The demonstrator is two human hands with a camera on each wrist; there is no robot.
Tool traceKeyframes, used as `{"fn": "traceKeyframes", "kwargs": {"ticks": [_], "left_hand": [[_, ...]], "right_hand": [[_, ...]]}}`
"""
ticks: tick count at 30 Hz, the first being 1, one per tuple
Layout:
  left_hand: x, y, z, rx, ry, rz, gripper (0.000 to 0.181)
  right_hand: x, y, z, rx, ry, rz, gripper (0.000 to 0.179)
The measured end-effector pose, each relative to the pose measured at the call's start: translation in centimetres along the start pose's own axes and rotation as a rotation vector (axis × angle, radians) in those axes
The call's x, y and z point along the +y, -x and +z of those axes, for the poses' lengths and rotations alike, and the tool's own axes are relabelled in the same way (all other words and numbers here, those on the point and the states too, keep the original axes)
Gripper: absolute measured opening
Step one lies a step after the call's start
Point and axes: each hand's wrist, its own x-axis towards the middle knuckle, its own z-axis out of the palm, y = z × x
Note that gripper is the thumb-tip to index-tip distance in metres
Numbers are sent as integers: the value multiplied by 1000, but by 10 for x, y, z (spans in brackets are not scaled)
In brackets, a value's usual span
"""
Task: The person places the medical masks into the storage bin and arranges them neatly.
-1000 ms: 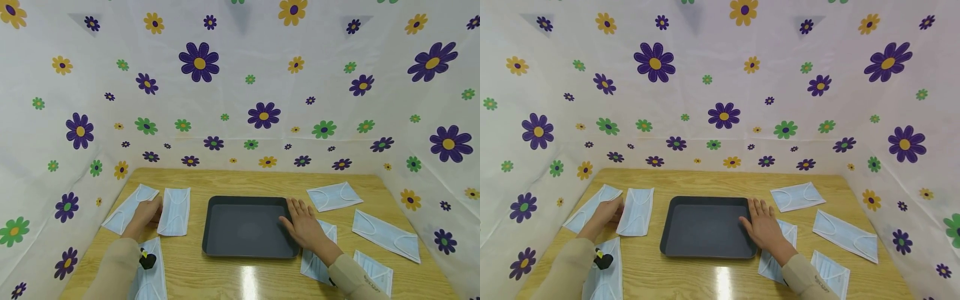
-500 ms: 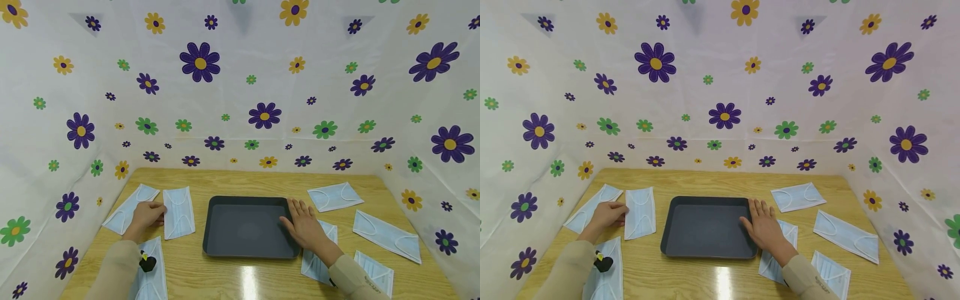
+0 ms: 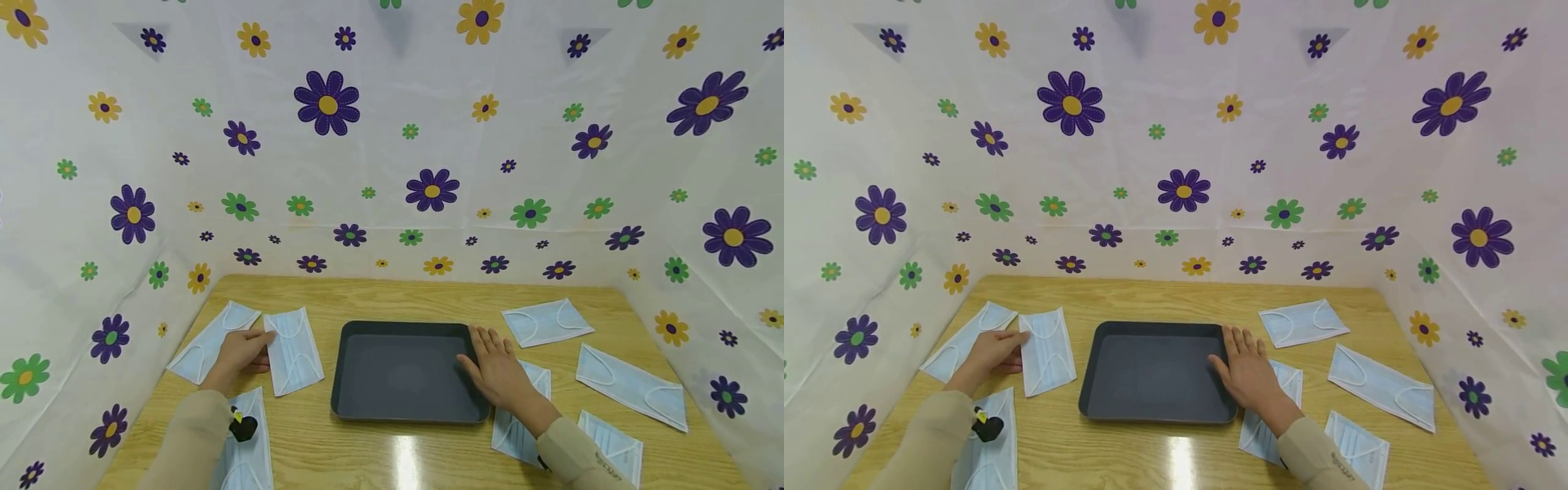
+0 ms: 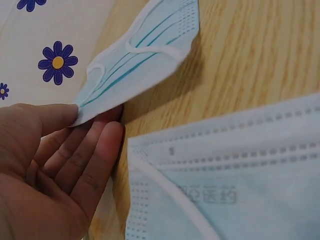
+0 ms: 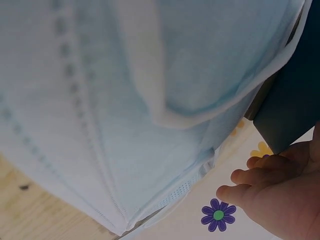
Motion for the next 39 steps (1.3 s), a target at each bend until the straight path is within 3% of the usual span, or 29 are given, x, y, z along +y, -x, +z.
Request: {"fn": "traceKeyframes", "kwargs": {"ticks": [3, 10, 14, 17, 22, 26, 29, 33, 39], "left_hand": [[-2, 0, 0, 6, 13, 13, 55], [1, 6, -3, -5, 63, -40, 51], [1, 7, -2, -16, 55, -9, 65], [-1, 6, -1, -12, 59, 22, 64], [-3, 4, -1, 0, 102, 28, 45], [-3, 6, -3, -12, 133, -42, 25], [-2, 8, -4, -13, 141, -86, 34], [-3, 9, -5, 2, 132, -75, 54], [-5, 10, -5, -8, 159, -47, 45]], "right_hand": [[0, 0, 1, -2, -2, 1, 73], [0, 0, 2, 2, -4, 1, 73], [0, 0, 2, 4, -4, 0, 72], [0, 1, 2, 4, -1, -1, 72], [0, 0, 1, 6, 1, -2, 73], [1, 0, 2, 6, 3, -1, 73], [1, -1, 2, 8, 9, -3, 73], [2, -1, 3, 7, 17, -6, 73], [2, -2, 1, 1, 13, -4, 73]]}}
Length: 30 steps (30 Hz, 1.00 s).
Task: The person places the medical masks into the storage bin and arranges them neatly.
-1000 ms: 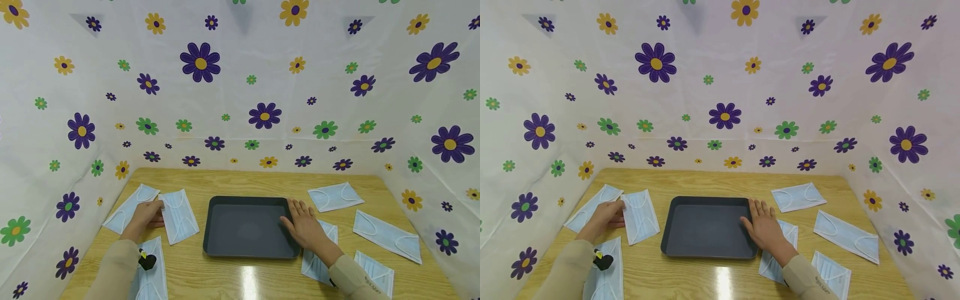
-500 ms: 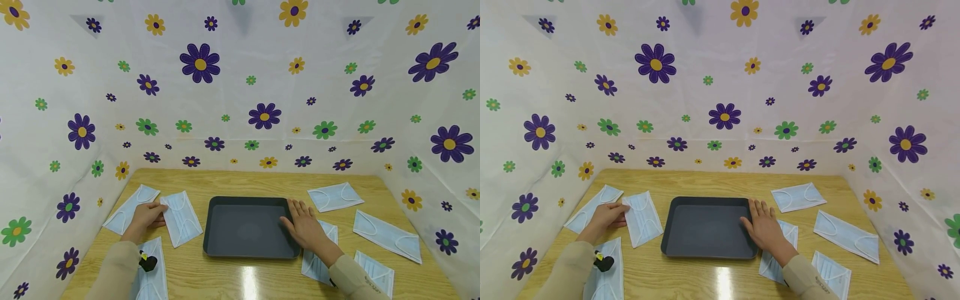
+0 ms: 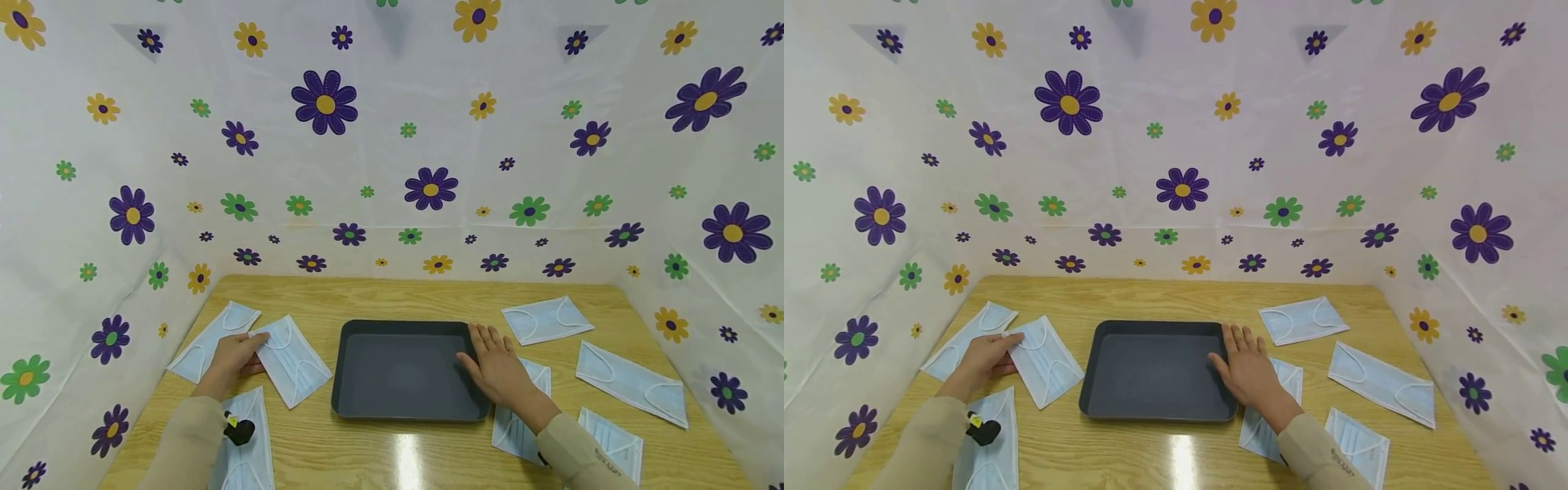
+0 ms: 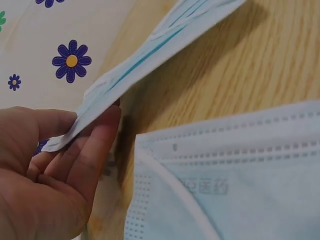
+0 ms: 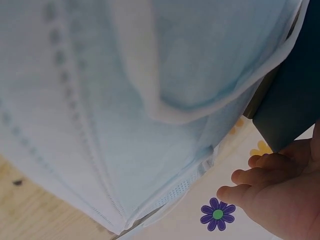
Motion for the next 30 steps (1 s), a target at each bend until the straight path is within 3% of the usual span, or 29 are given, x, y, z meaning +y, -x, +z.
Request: {"fn": "traceKeyframes", "kwargs": {"ticks": [7, 12, 18, 21, 24, 28, 30], "left_hand": [[3, 5, -5, -64, 54, 64, 25], [8, 9, -11, -76, 92, 92, 21], [20, 16, -18, -79, 252, 143, 17], [26, 20, -19, -81, 288, 157, 23], [31, 25, -18, -64, 267, 131, 26], [32, 28, -14, -23, 205, 53, 15], [31, 28, -14, 2, 158, 24, 29]], "right_hand": [[0, -1, 0, 3, -1, 0, 73], [1, -1, 1, 3, -11, 2, 73], [0, 0, 2, -3, -11, 2, 73], [1, 0, 2, -4, -13, 3, 74], [0, 0, 2, -4, -12, -1, 74], [1, 0, 3, -3, -11, -1, 74], [2, 0, 3, -1, -11, 0, 74]]}}
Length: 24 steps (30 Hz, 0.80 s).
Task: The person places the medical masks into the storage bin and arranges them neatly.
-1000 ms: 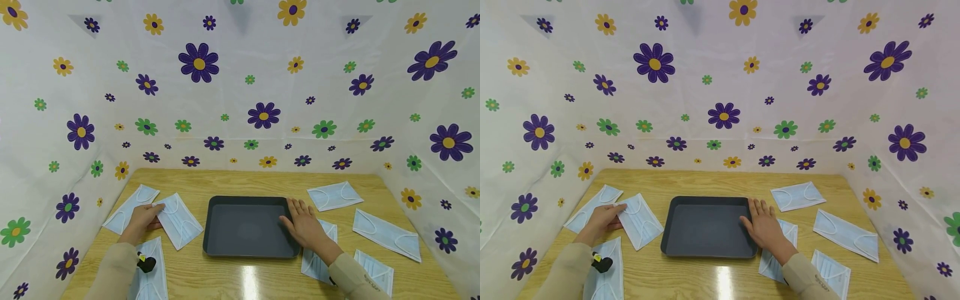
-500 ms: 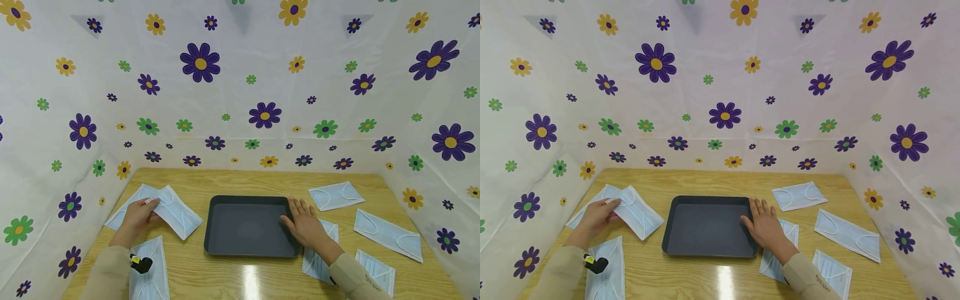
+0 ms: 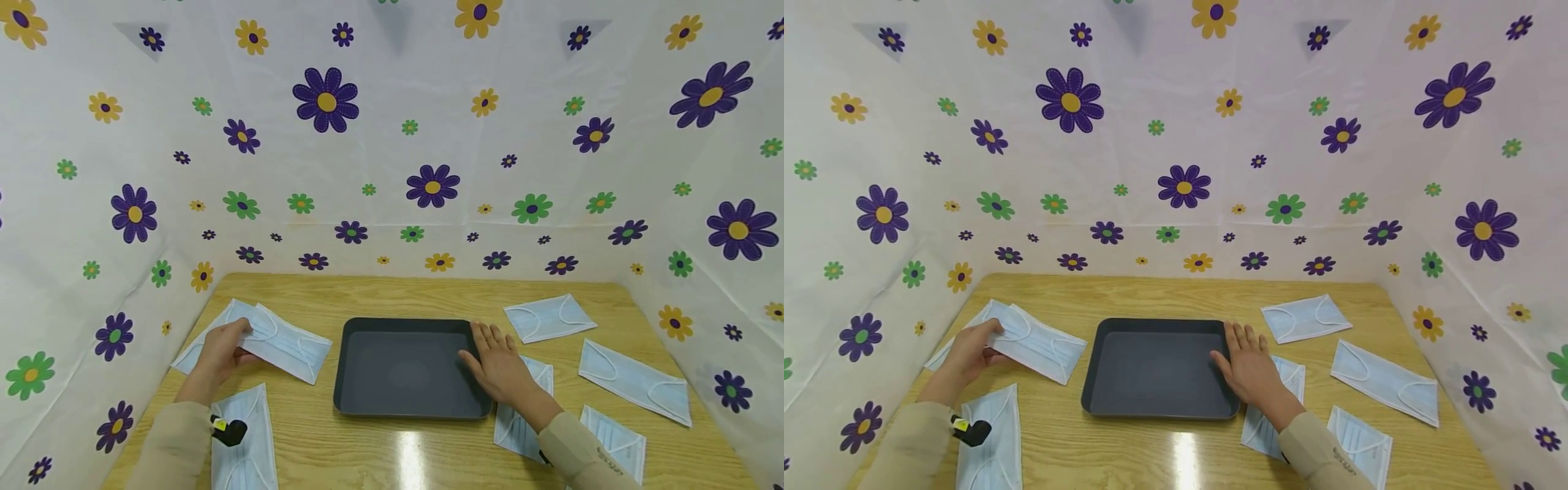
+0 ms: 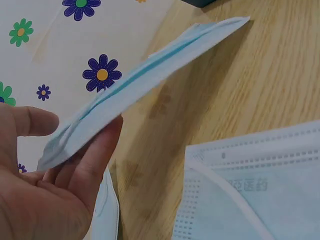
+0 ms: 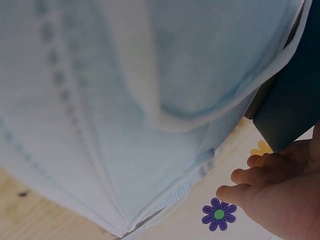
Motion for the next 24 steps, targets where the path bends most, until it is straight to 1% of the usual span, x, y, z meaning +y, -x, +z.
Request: {"fn": "traceKeyframes", "kwargs": {"ticks": [2, 4, 5, 7, 9, 13, 19, 24], "left_hand": [[-3, -1, -1, 17, -64, -9, 50], [-5, -2, -3, 12, -150, -5, 68], [-7, -3, -4, 5, -186, 0, 74], [-9, -5, -6, -16, -256, 14, 79], [-11, -6, -8, -40, -291, 27, 78], [-12, -7, -9, -74, -265, 49, 76], [-9, -4, -10, -115, -175, 67, 75], [-6, -4, -8, -145, -84, 68, 79]], "right_hand": [[0, 0, 0, 3, 0, -2, 73], [-1, 0, 0, 5, -1, -3, 73], [-1, 0, 0, 5, -2, -2, 73], [-1, 0, 0, 4, -2, -2, 73], [-1, 0, -1, 0, -3, -1, 74], [-2, 1, -2, -12, -13, 4, 73], [-3, 2, -3, -23, -17, 5, 73], [-2, 1, -2, -23, -11, 2, 74]]}}
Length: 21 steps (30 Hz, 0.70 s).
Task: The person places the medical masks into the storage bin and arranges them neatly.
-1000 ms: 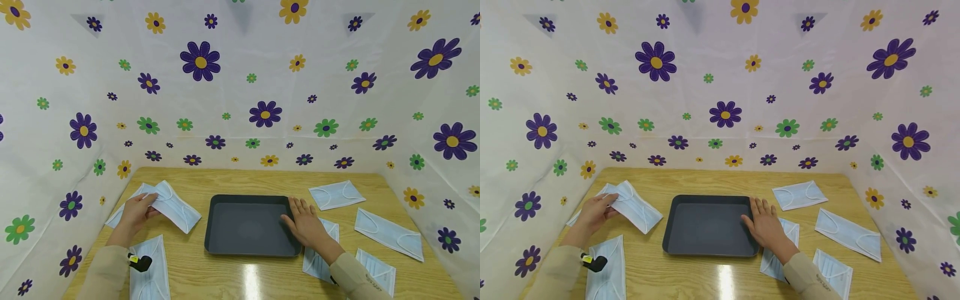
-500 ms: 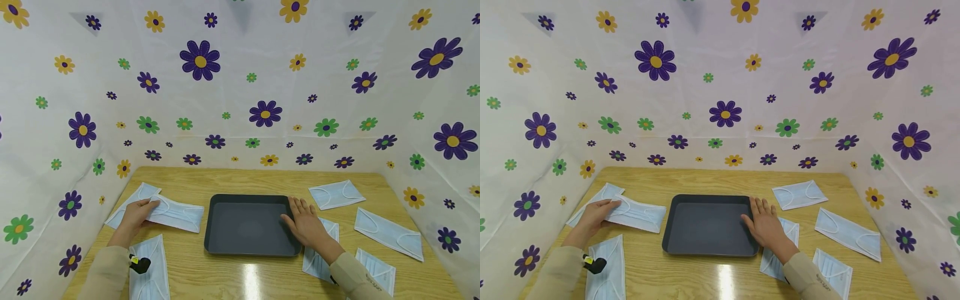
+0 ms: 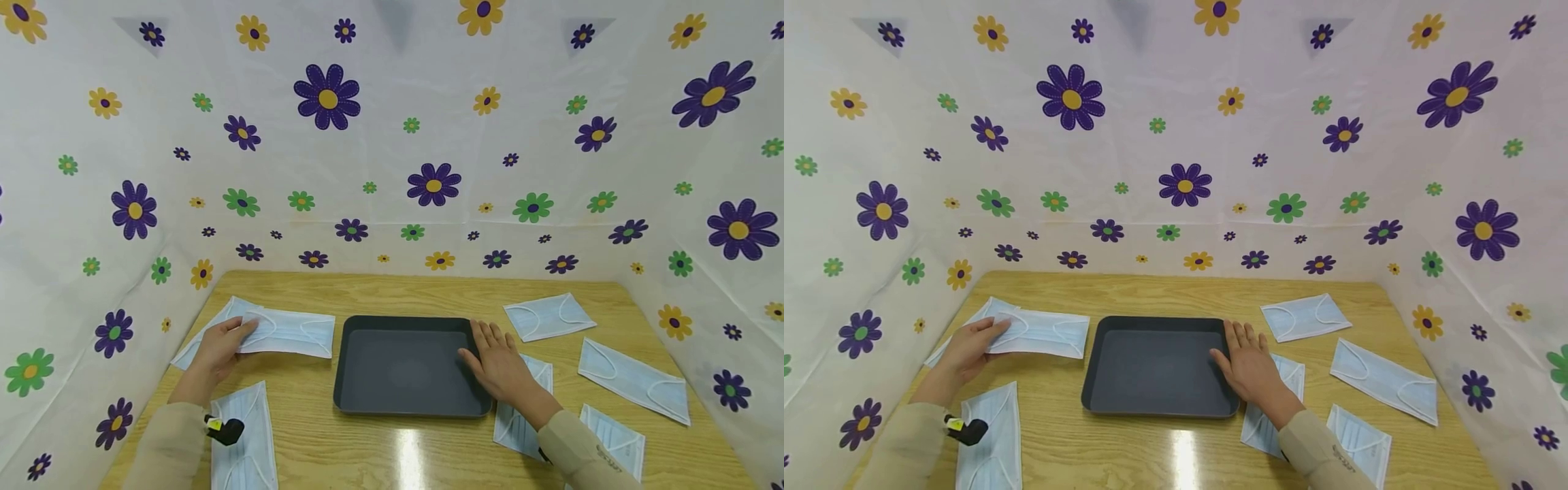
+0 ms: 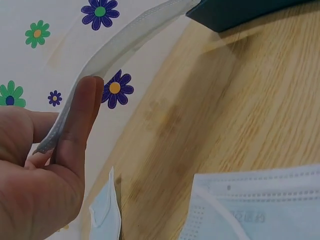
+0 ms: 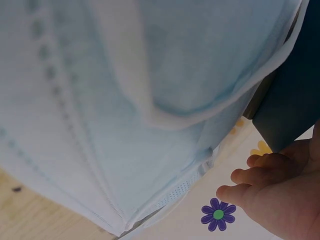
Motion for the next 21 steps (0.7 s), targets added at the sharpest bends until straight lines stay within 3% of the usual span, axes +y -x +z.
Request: {"fn": "traceKeyframes", "kwargs": {"ticks": [7, 14, 21], "left_hand": [[6, 5, 17, -27, 91, 15, 80], [14, 15, 55, -44, 170, 81, 66], [16, 20, 86, -49, 160, 105, 59]], "right_hand": [[1, -1, 1, 7, 5, -2, 74], [1, 0, 1, 11, 5, 0, 74], [1, 0, 0, 4, 7, 6, 74]]}}
